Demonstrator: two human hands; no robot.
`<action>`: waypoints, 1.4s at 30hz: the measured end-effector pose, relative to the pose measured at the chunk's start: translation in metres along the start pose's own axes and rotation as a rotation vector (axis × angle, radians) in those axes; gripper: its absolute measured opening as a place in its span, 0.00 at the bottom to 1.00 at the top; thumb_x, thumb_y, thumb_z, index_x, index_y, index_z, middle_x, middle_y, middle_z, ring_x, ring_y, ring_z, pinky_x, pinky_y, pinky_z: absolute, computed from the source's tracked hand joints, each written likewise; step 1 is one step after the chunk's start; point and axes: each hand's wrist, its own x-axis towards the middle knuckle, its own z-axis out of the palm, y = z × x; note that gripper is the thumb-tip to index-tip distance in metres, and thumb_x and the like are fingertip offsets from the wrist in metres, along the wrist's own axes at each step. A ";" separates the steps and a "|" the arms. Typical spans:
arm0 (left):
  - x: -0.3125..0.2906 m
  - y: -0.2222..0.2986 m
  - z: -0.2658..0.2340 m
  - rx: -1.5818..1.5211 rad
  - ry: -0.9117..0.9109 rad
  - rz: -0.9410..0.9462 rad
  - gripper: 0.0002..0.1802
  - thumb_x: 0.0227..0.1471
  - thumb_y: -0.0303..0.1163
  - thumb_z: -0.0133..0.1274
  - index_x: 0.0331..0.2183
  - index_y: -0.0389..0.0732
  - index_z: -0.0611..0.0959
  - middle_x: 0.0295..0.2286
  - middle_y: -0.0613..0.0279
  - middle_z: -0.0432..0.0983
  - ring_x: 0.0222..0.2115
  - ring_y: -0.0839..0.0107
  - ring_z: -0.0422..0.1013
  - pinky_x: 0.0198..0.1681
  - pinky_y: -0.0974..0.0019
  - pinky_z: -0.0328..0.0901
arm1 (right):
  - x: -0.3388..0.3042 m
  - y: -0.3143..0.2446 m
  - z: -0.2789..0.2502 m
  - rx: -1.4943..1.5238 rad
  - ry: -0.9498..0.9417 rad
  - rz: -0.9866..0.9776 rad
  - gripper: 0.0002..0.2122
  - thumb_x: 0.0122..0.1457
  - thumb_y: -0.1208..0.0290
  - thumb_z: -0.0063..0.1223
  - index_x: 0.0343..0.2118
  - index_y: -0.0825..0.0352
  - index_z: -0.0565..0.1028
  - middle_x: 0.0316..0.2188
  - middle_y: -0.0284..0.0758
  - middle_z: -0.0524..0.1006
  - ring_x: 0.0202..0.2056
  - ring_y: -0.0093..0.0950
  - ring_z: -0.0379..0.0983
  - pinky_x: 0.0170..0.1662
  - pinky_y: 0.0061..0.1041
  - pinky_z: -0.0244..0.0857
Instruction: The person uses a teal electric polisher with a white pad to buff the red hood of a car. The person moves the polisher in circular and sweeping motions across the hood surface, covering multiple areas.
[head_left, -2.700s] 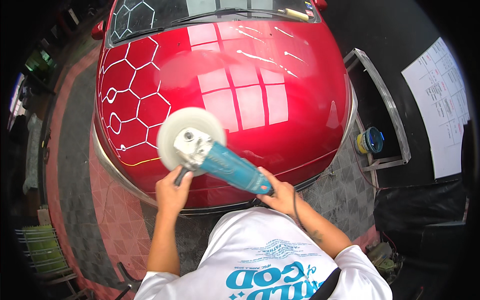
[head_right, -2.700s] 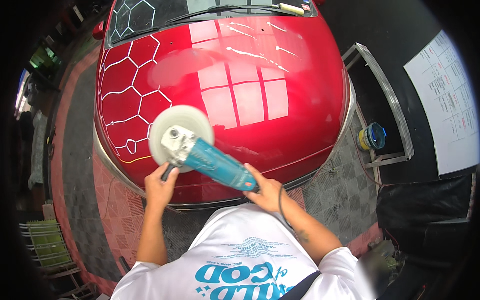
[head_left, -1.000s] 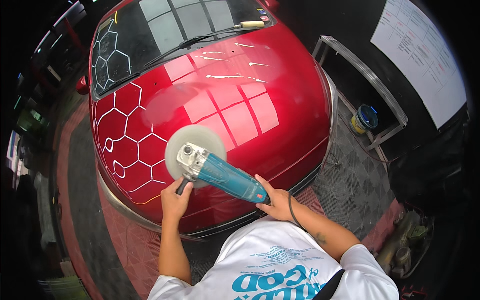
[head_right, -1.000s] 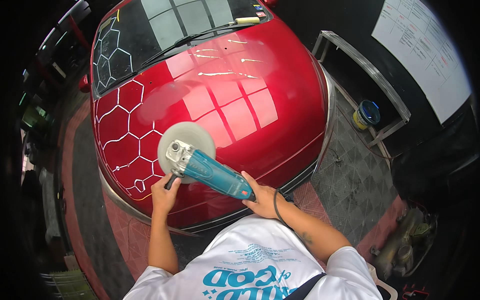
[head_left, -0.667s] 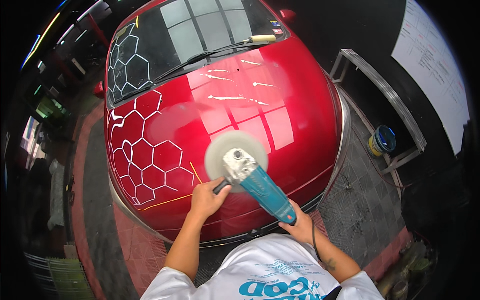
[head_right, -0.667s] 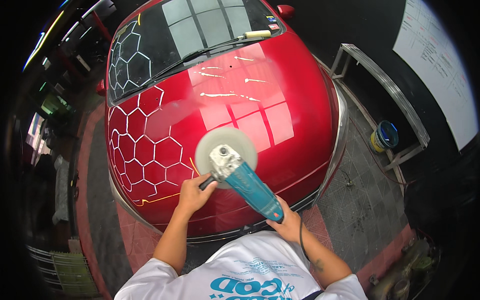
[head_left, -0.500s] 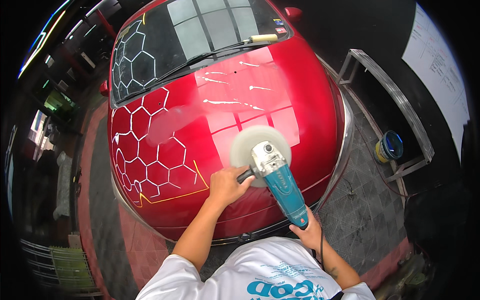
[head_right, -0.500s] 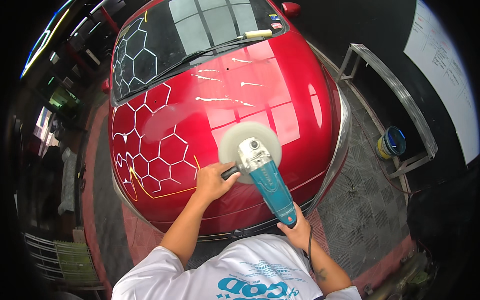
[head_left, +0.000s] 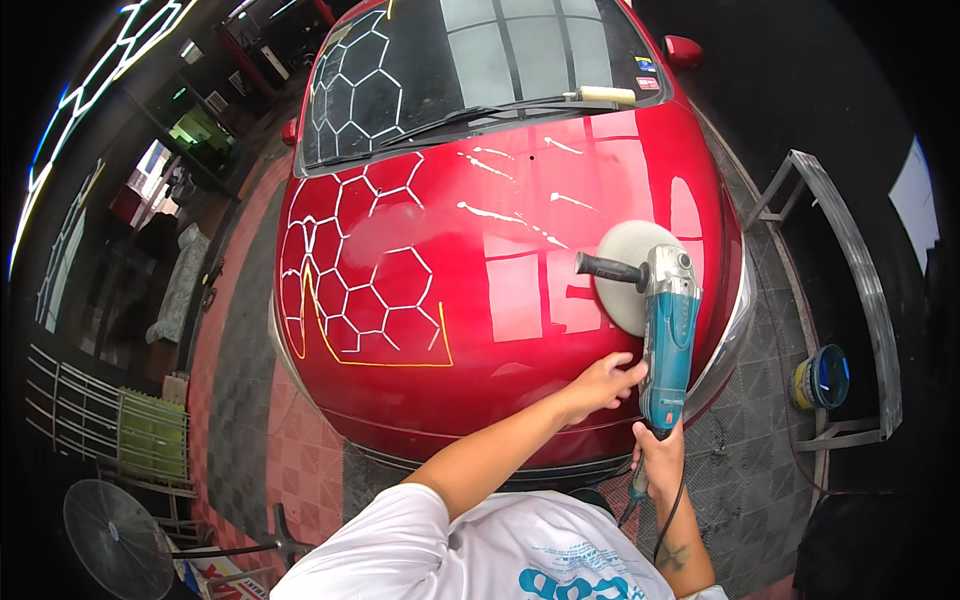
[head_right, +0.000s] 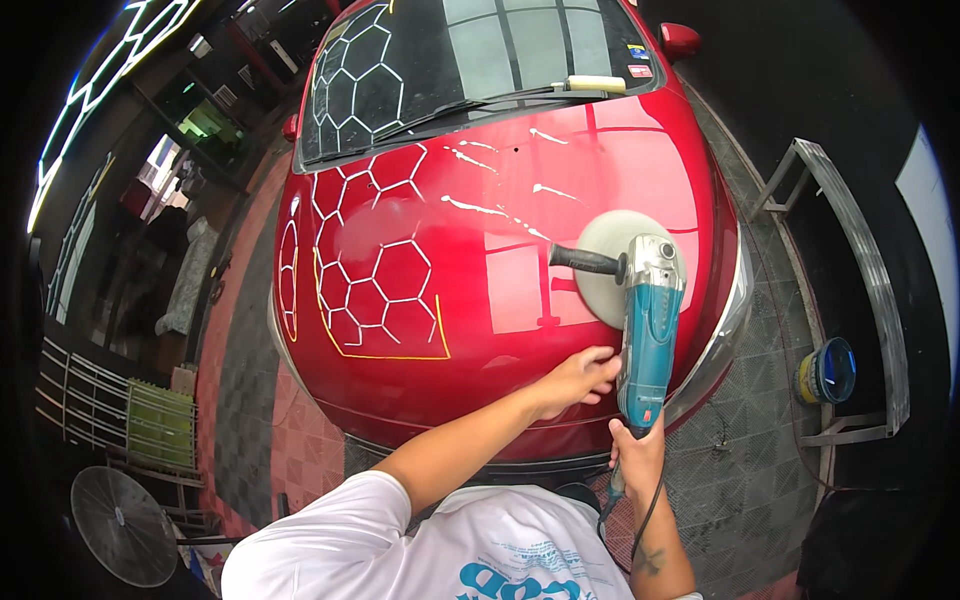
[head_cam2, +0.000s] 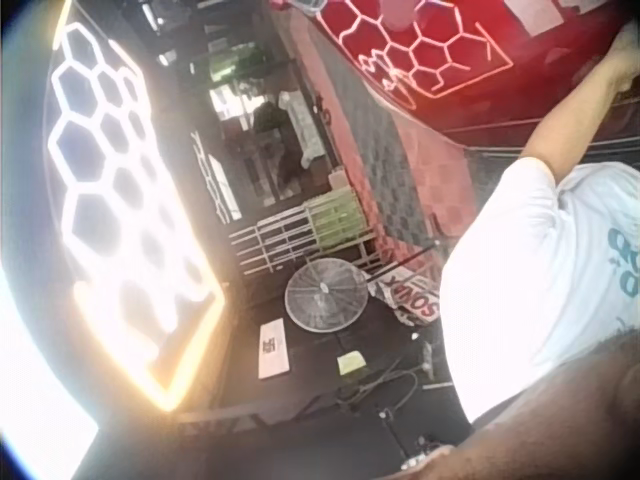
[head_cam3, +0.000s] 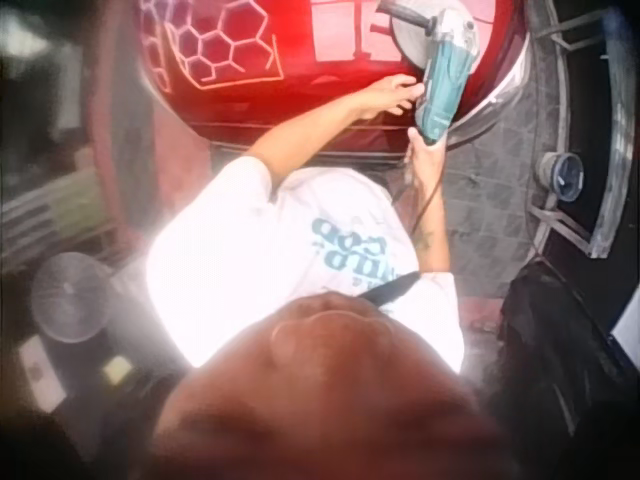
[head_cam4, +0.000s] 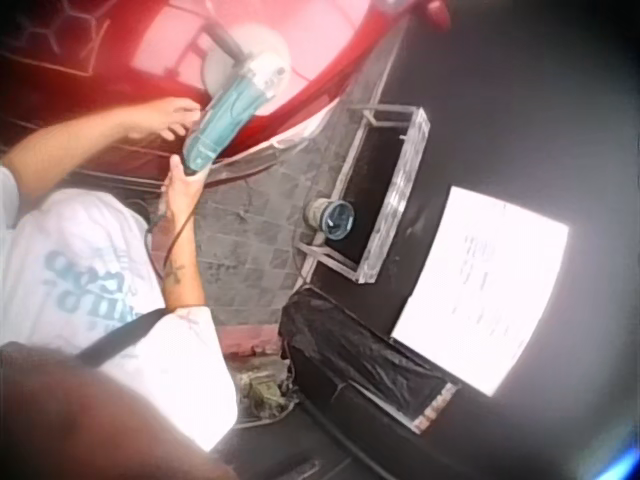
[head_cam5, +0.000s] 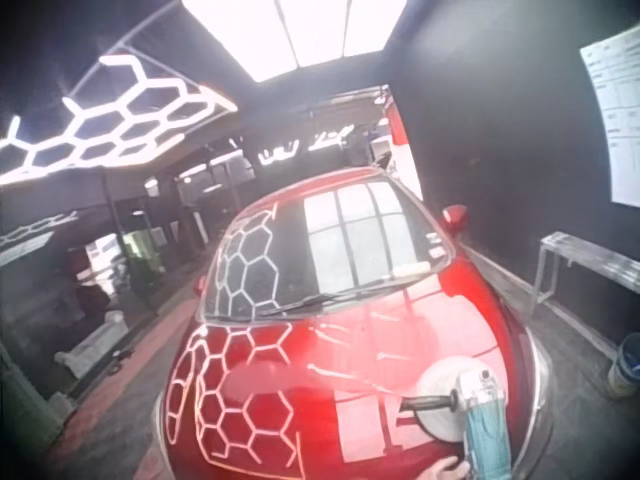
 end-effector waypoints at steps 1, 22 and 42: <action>0.014 0.011 0.006 -0.098 -0.019 0.026 0.54 0.72 0.67 0.57 0.79 0.38 0.60 0.70 0.43 0.70 0.70 0.46 0.69 0.69 0.38 0.68 | 0.005 -0.005 -0.002 0.022 0.000 0.008 0.23 0.69 0.76 0.66 0.62 0.64 0.67 0.29 0.29 0.75 0.20 0.20 0.71 0.20 0.24 0.69; 0.101 0.078 -0.133 -0.784 -0.360 0.357 0.37 0.66 0.57 0.67 0.60 0.37 0.78 0.48 0.45 0.85 0.48 0.50 0.85 0.55 0.40 0.82 | 0.088 -0.065 0.144 -0.253 -0.029 -0.003 0.37 0.67 0.66 0.73 0.73 0.62 0.61 0.34 0.33 0.78 0.21 0.21 0.73 0.23 0.26 0.71; -0.030 -0.006 -0.204 -0.899 -0.299 0.560 0.49 0.59 0.56 0.72 0.71 0.44 0.72 0.60 0.50 0.81 0.64 0.45 0.77 0.68 0.28 0.73 | 0.023 0.000 0.166 -0.511 -0.508 -0.218 0.54 0.73 0.56 0.64 0.85 0.65 0.32 0.64 0.67 0.77 0.64 0.61 0.79 0.67 0.49 0.71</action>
